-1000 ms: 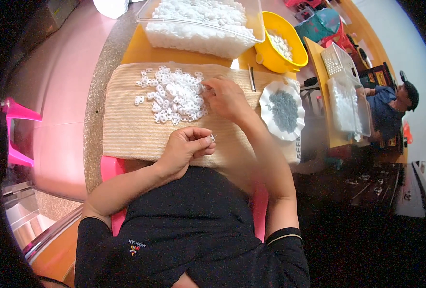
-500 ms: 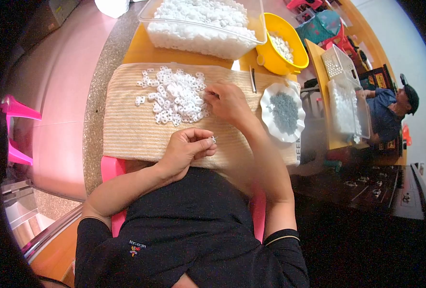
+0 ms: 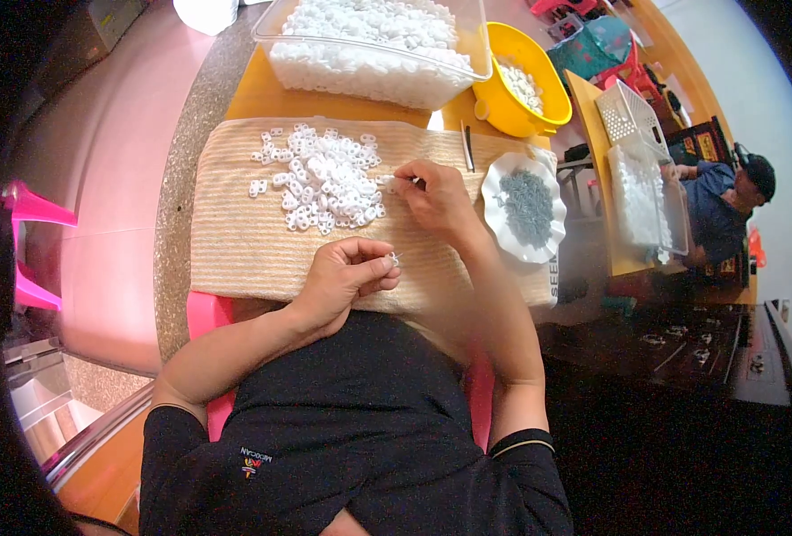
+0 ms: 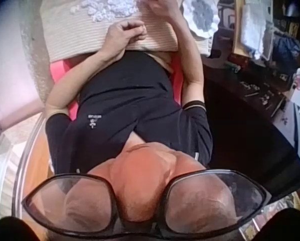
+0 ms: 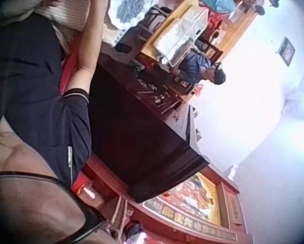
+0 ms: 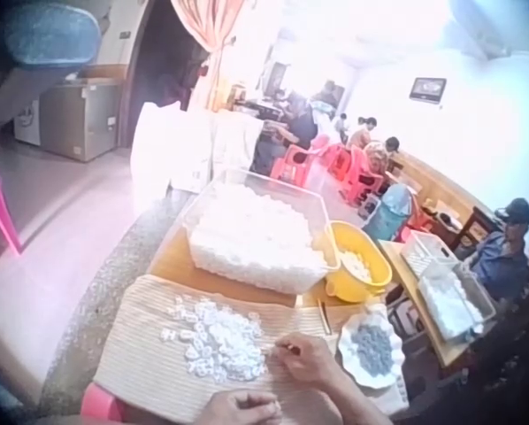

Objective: Assembling small white plastic components by manually inserting tiny metal pins.

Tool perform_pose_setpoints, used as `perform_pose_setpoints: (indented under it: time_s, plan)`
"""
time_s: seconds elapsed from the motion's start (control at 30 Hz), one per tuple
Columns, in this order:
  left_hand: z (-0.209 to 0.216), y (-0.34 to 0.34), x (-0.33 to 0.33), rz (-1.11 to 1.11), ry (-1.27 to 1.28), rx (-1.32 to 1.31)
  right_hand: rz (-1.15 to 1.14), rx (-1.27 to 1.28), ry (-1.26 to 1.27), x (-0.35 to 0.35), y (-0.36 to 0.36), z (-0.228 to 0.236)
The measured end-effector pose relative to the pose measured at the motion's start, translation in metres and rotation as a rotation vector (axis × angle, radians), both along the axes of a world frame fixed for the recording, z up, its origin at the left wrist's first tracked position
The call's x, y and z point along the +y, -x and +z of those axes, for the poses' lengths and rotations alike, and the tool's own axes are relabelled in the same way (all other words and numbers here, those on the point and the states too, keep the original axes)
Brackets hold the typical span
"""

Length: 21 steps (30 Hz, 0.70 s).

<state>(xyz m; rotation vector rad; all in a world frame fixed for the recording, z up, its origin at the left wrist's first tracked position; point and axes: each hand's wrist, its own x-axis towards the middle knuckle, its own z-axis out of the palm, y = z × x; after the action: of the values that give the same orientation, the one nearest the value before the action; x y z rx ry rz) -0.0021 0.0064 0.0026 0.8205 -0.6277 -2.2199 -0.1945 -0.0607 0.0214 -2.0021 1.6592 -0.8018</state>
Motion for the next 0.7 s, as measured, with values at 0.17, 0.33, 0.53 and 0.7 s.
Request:
perform_pose_setpoints:
  time_s: [0.17, 0.33, 0.53, 0.7]
  plan:
    - [0.002, -0.001, 0.000, 0.008, -0.019, 0.005, -0.019, -0.022, -0.028, 0.000, -0.001, 0.001]
    - [0.002, -0.001, -0.001, 0.004, -0.006, 0.005, -0.026, 0.007, 0.155, -0.004, 0.002, -0.007]
    - [0.002, 0.000, 0.000, 0.006, -0.005, 0.005, 0.083, 0.054, 0.169, 0.000, -0.002, 0.000]
    - [0.001, 0.000, 0.001, 0.008, -0.009, 0.007, 0.143, 0.122, 0.049, 0.008, -0.011, 0.001]
